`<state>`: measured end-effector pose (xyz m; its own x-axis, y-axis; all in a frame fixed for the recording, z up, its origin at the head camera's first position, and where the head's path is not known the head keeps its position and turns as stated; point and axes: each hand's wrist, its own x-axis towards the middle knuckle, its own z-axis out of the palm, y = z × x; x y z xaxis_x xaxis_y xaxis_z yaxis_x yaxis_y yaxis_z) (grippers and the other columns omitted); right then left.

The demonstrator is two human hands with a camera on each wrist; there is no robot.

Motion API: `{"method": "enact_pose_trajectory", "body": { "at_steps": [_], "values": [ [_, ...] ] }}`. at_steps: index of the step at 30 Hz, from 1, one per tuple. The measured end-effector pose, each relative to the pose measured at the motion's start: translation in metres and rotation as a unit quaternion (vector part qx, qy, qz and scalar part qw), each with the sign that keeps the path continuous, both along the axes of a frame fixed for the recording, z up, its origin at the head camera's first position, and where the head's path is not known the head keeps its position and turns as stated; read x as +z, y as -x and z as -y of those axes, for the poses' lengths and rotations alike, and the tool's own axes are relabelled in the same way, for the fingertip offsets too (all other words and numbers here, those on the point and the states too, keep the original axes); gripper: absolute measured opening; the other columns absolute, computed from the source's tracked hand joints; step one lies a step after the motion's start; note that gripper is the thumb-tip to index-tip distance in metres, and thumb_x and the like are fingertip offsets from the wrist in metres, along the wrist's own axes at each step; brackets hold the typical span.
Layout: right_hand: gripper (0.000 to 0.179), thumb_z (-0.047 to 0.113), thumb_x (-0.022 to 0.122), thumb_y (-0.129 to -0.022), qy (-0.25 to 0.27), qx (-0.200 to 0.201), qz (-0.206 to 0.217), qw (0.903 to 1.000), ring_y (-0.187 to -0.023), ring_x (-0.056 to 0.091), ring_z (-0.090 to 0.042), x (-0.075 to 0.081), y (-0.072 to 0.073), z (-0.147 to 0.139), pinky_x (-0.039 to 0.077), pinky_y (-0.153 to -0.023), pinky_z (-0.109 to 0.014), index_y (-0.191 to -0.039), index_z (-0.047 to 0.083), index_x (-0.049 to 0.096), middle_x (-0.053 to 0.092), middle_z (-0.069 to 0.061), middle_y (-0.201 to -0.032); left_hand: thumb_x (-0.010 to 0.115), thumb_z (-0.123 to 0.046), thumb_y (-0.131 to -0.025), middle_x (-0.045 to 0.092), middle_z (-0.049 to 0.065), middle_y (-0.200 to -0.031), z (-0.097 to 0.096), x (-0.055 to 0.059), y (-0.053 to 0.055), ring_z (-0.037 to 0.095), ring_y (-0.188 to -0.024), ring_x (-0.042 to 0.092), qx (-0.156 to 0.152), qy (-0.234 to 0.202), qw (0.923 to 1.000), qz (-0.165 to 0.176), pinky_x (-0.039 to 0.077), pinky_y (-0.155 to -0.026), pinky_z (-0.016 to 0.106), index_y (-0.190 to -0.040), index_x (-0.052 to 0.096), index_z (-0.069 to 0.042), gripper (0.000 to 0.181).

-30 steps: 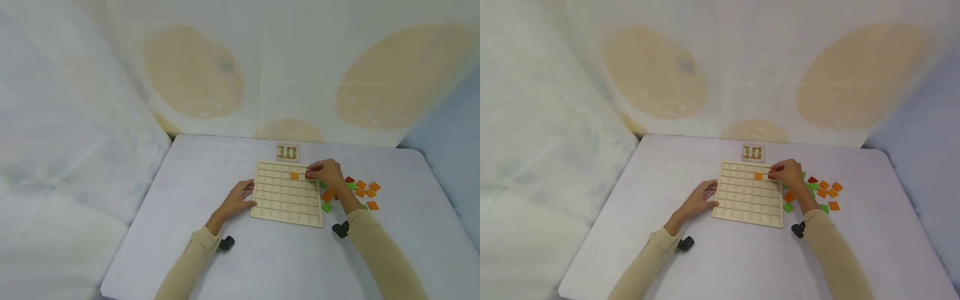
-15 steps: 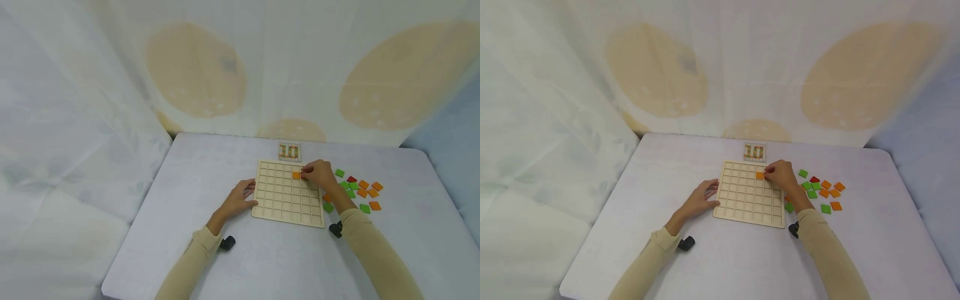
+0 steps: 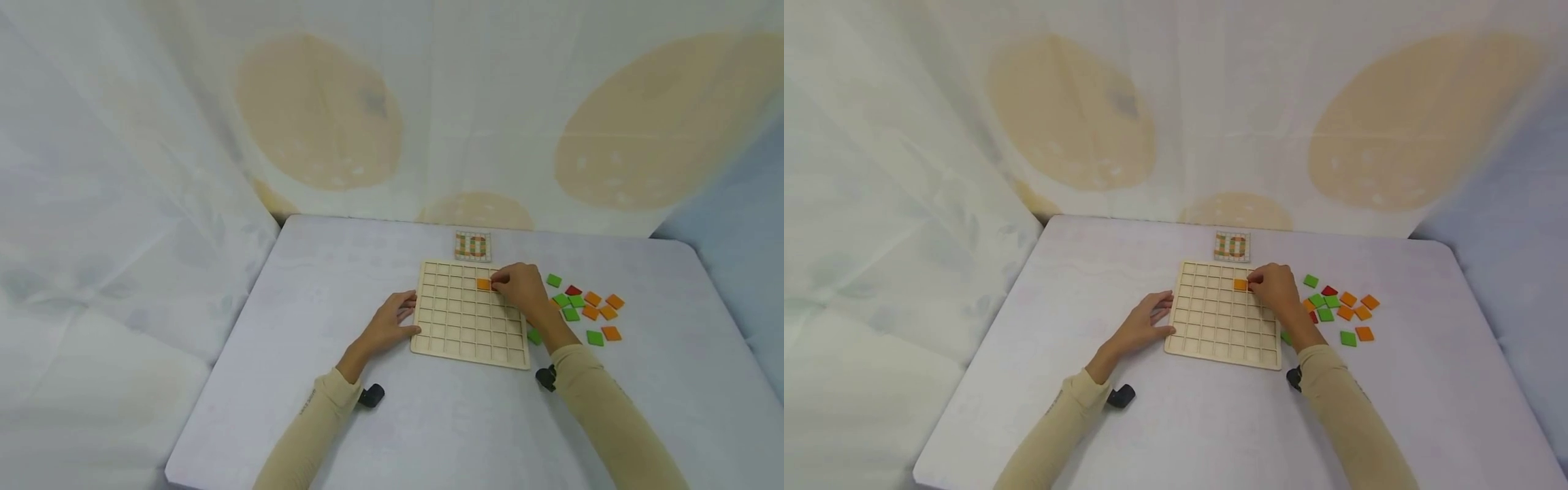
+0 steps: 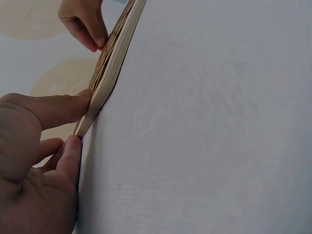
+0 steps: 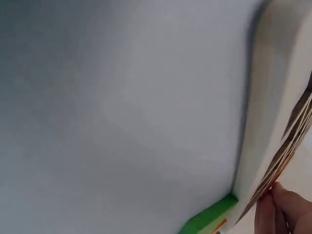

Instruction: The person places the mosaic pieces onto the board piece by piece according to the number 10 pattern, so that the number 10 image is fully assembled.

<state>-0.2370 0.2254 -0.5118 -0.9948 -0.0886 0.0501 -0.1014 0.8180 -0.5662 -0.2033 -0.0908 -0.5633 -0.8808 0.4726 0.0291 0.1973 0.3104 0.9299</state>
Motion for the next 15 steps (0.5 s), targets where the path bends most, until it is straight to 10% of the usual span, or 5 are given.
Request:
{"method": "enact_pose_trajectory", "body": {
  "at_steps": [15],
  "values": [
    [0.027,0.014,0.062,-0.096,0.000,-0.087,-0.004,0.9962,-0.093,0.063,-0.039,0.033,-0.041,-0.114,0.062,-0.072,-0.045,-0.116,-0.003,0.067,0.065,-0.026,-0.111,0.078,0.003,-0.079,0.042,0.005,-0.138,0.001,-0.007,0.001,0.017,-0.129,0.044,0.006,0.008,0.9999,0.006,0.038,-0.108,0.015,-0.149,0.033,-0.004,0.083]
  ]
}}
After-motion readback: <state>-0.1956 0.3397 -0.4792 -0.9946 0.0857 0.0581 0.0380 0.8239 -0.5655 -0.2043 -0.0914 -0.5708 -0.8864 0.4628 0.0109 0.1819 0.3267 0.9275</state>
